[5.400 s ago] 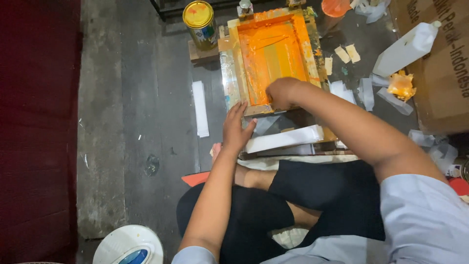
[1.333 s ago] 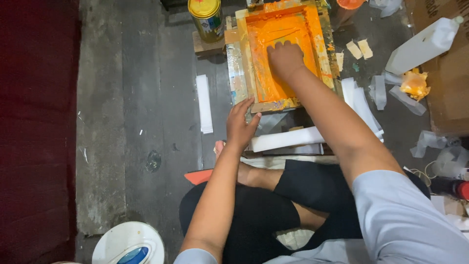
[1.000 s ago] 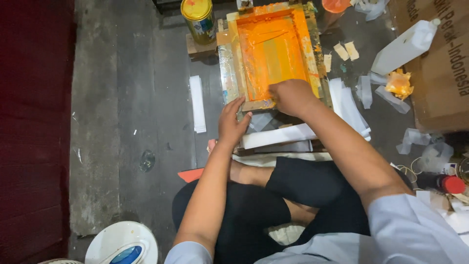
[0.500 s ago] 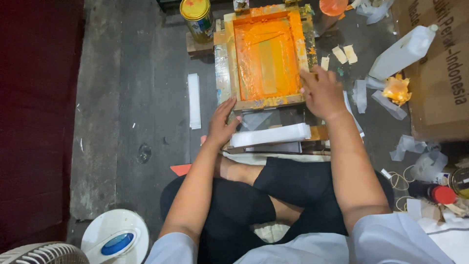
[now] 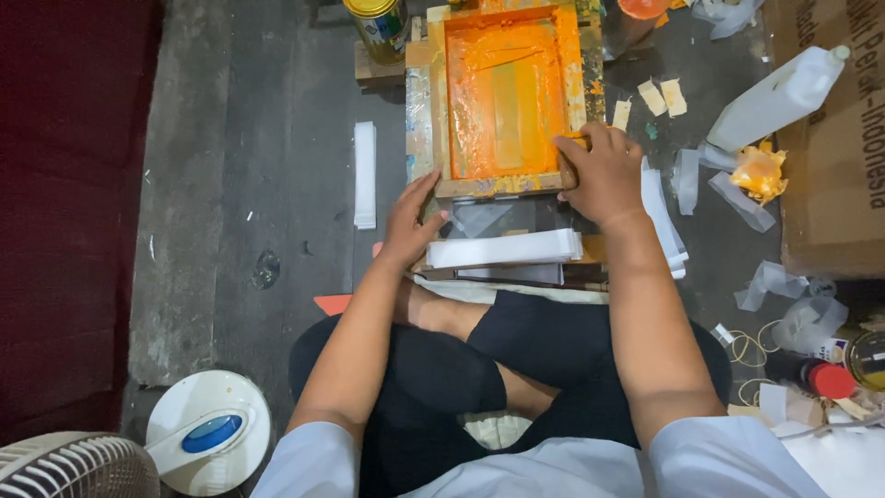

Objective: The person sits on the floor and performs screen printing on white rectangular strips. They place a strip under a wooden frame with orange ink, use a squeegee to pull the ink across the mesh, and then lift the frame to reveal the printed strip. The process is repeated for multiple strips.

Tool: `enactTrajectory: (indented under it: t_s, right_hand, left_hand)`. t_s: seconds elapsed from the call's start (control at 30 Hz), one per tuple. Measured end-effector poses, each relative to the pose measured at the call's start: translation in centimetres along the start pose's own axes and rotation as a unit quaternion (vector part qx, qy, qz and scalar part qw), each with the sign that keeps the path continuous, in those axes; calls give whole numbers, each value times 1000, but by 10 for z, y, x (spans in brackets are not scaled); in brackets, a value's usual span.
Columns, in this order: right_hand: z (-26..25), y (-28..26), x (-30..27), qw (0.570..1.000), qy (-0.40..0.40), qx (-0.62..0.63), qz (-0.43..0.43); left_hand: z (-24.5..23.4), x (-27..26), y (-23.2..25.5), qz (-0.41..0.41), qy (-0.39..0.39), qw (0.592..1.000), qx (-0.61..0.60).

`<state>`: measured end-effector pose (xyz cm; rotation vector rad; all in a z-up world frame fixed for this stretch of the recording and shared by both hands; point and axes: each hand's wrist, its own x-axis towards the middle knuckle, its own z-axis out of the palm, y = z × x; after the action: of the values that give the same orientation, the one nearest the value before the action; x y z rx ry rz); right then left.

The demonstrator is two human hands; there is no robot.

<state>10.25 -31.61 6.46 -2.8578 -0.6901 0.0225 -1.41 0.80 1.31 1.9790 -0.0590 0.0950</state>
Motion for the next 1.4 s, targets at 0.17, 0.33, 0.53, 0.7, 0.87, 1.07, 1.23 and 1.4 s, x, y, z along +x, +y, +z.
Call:
enactTrajectory:
  t_s: [0.17,0.33,0.53,0.7,0.87,1.07,1.23,1.4]
  right_hand:
    - [3,7,-4,998,47,6,-34]
    - [5,11,-6,994,87,0,-67]
    - [-25,9,-8,991,116,13,-66]
    - [-52,6,-5,923,349,-41,-157]
    - [-50,3,11,922,362,14,-135]
    - [-58,-3,21,932,349,9,-97]
    - [-59,-9,22,936,345,16,-72]
    - [-65,-15,19,940,337,6,-61]
  left_hand:
    - [0,-2,6,-14,-2,1000,-20]
    - [1,-4,7,-15,-6,1000,-26]
    - [0,-5,10,-31,0,999,-34]
    - [5,-3,-5,-33,0,999,-1]
    - [11,2,-14,-5,16,998,60]
    - [31,-3,13,31,57,983,174]
    - [78,15,51,118,12,958,262]
    - [142,54,11,86,-76,874,472]
